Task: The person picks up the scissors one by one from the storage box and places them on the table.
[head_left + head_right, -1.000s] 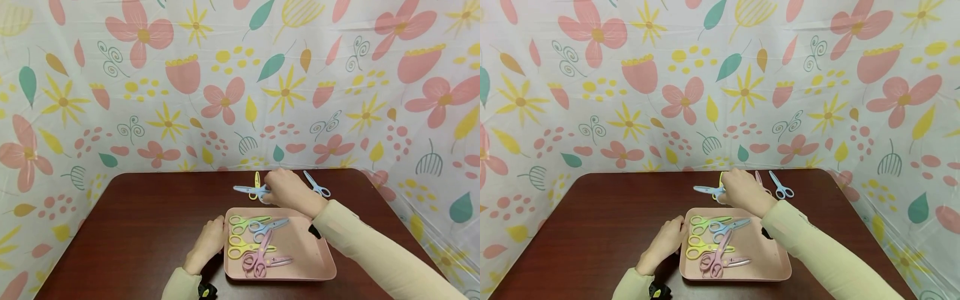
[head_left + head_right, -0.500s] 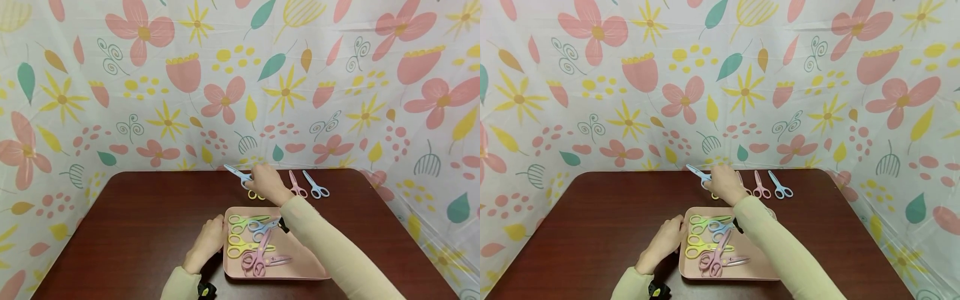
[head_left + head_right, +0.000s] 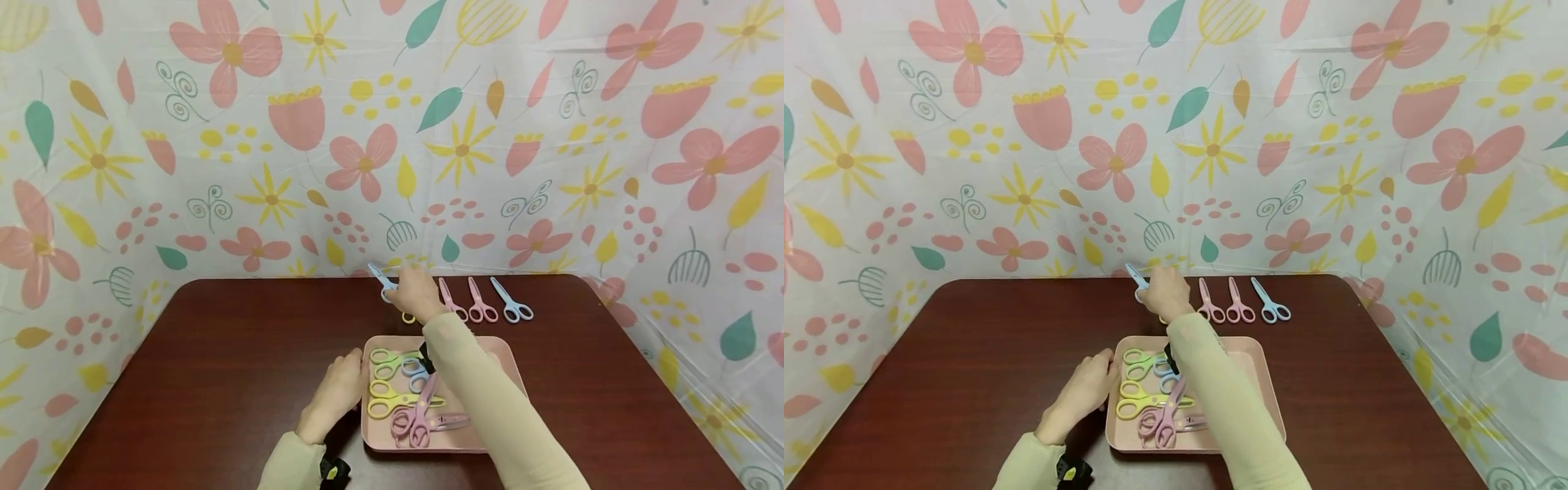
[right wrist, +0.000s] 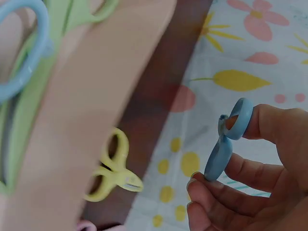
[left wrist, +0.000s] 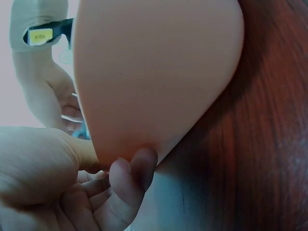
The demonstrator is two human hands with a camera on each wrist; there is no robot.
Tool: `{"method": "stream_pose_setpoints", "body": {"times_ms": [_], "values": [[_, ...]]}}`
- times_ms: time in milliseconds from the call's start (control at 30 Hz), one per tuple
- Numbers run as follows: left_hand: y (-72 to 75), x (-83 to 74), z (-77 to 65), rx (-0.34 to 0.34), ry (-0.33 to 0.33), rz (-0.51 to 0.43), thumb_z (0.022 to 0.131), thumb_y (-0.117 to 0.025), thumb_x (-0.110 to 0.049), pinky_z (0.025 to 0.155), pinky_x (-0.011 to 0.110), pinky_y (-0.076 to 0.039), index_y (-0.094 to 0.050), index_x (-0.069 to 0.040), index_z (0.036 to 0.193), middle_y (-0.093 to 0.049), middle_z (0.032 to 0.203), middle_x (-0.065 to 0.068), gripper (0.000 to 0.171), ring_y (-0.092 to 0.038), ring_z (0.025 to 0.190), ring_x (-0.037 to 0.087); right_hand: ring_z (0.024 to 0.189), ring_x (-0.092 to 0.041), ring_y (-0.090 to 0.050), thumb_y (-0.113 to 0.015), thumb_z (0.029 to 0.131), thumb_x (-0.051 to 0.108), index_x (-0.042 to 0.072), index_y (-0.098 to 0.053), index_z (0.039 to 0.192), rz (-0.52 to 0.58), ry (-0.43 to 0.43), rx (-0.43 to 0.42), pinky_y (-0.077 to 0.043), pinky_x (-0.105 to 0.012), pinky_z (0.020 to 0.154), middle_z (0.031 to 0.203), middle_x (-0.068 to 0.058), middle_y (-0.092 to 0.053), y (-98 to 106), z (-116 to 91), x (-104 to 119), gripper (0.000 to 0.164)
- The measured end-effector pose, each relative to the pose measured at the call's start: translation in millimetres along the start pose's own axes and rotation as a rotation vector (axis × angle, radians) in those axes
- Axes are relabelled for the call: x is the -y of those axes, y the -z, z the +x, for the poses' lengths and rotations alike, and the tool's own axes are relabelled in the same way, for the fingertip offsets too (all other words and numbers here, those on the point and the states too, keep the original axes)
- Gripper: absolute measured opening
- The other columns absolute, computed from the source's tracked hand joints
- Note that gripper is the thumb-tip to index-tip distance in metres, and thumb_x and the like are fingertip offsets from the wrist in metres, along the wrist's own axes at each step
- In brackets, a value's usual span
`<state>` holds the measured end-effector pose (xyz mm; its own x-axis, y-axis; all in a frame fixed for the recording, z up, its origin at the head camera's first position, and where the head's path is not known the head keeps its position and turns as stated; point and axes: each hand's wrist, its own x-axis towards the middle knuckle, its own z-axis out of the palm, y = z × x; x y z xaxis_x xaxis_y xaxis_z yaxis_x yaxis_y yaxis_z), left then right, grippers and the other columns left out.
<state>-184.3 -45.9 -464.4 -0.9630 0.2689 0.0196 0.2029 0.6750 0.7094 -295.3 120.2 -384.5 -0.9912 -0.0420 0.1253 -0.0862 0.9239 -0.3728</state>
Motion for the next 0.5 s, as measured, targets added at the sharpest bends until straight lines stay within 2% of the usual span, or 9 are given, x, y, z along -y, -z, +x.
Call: {"method": "stream_pose_setpoints", "body": {"times_ms": [100,200,267,400,500], "values": [[0.5,0.4,0.7,0.004,0.006,-0.003,0.103,-0.044,-0.011,0.039,0.031,-0.043,-0.056,0.001,0.093,-0.051,0.060,0.005,0.020,-0.050,0.035,0.015,0.064,-0.025,-0.057,-0.074,0.082,0.030,0.008,-0.062,0.092,0.015,-0.054,0.030,-0.045,-0.037,0.054,0.074,-0.006,-0.058,-9.3,0.8,0.3,0.027],[0.1,0.3,1.3,0.004,0.007,-0.003,0.103,-0.044,-0.011,0.038,0.031,-0.043,-0.055,0.000,0.092,-0.051,0.061,0.005,0.019,-0.050,0.034,0.014,0.069,-0.029,-0.062,-0.072,0.084,0.033,0.006,-0.061,0.095,0.003,-0.090,0.060,-0.049,-0.040,0.057,0.080,-0.009,-0.061,-17.3,2.0,0.2,0.030],[0.0,-0.4,1.6,0.009,0.007,-0.009,0.103,-0.044,-0.012,0.038,0.031,-0.043,-0.055,0.000,0.092,-0.052,0.062,0.005,0.019,-0.050,0.034,0.014,0.077,-0.032,-0.064,-0.071,0.085,0.035,0.005,-0.061,0.095,-0.020,-0.119,0.075,-0.051,-0.043,0.062,0.088,-0.012,-0.063,-20.8,3.2,0.1,0.033],[-0.7,-0.2,1.8,0.010,0.010,-0.018,0.104,-0.044,-0.012,0.039,0.031,-0.044,-0.056,-0.001,0.093,-0.052,0.063,0.006,0.020,-0.051,0.035,0.015,0.094,-0.038,-0.063,-0.071,0.085,0.037,0.004,-0.061,0.104,-0.060,-0.170,0.093,-0.052,-0.049,0.071,0.107,-0.017,-0.063,-26.7,6.8,1.0,0.040],[0.3,0.7,1.9,0.002,0.012,-0.019,0.103,-0.045,-0.011,0.037,0.031,-0.043,-0.056,0.000,0.093,-0.051,0.062,0.006,0.019,-0.050,0.034,0.015,0.093,-0.037,-0.063,-0.072,0.085,0.037,0.004,-0.061,0.103,-0.060,-0.180,0.097,-0.052,-0.051,0.071,0.106,-0.017,-0.063,-28.6,10.6,4.9,0.039]]}}
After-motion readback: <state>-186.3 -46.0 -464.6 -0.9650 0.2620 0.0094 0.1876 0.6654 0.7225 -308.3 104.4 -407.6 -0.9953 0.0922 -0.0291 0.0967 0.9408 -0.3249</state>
